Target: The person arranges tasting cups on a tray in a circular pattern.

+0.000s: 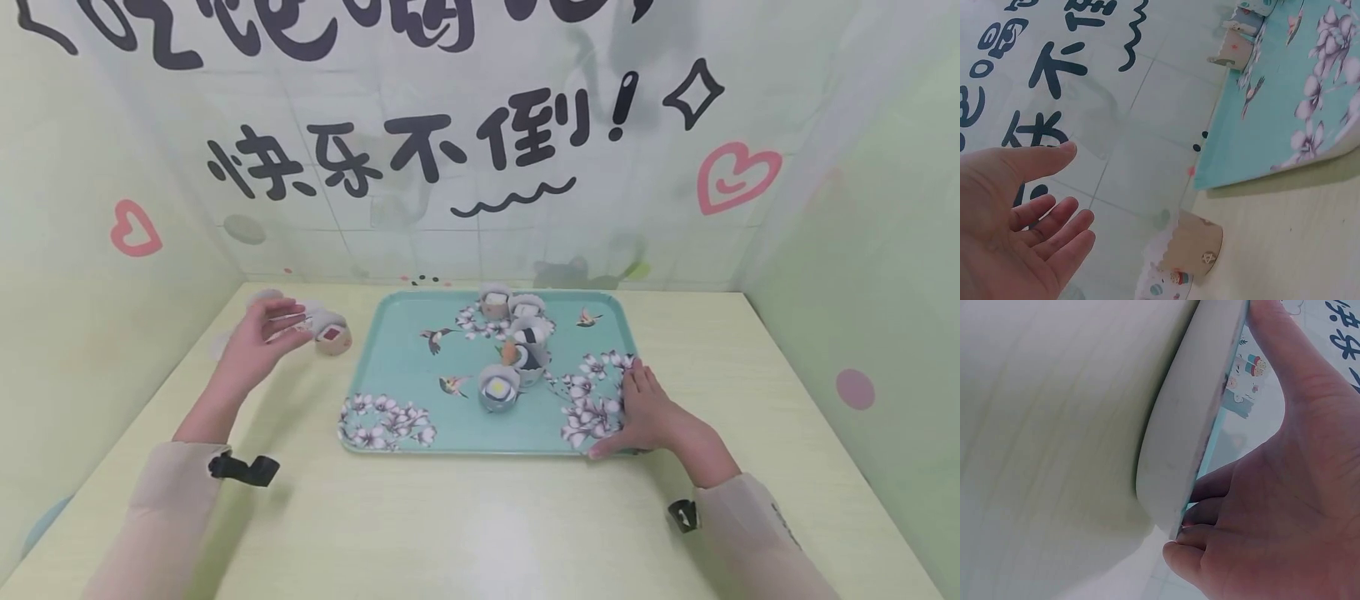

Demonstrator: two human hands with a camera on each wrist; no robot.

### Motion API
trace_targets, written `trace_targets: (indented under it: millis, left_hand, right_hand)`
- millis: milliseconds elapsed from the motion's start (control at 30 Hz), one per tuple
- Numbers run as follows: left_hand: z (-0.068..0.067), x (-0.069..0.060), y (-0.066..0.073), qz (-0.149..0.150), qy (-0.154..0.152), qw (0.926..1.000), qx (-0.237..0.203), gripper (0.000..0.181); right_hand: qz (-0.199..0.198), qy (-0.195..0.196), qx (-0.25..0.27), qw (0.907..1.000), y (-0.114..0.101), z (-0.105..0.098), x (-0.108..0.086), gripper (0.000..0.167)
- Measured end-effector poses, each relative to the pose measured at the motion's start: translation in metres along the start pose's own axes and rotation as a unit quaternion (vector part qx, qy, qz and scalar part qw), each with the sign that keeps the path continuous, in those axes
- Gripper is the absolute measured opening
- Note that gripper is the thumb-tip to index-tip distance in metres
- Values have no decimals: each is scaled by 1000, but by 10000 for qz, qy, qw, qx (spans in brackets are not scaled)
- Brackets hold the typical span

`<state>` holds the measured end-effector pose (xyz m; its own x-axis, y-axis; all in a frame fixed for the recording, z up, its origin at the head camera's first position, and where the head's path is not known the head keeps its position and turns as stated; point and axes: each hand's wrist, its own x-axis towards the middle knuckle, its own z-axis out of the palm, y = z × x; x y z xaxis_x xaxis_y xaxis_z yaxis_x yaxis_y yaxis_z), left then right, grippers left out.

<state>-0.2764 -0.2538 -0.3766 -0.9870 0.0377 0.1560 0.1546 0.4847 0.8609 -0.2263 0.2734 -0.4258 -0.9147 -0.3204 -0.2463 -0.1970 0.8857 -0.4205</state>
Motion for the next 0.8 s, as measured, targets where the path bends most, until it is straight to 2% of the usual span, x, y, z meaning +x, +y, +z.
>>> trace_targets:
  millis: [133, 233, 500, 700, 800]
  left_hand:
    - [-15, 0, -10, -136, 370, 9984, 403, 63]
    - [-25, -1, -18, -346, 627, 9957, 580, 62]
    - [-48, -3, -37, -827, 1051, 9891, 622, 69]
    - [-56, -1, -47, -1227, 1310, 9820, 595, 71]
    - [-57, 0, -52, -1313, 1384, 9800, 566, 73]
  right_hand:
    - [-13, 9, -6, 10000, 0, 0, 0, 139]
    - [-14, -9, 10, 10000, 0, 0, 0, 139]
    - [-32, -30, 58, 10000, 1, 1, 0, 140]
    - [27, -47, 31, 10000, 3, 2, 1, 142]
    - [38, -47, 30, 10000, 3, 2, 1, 142]
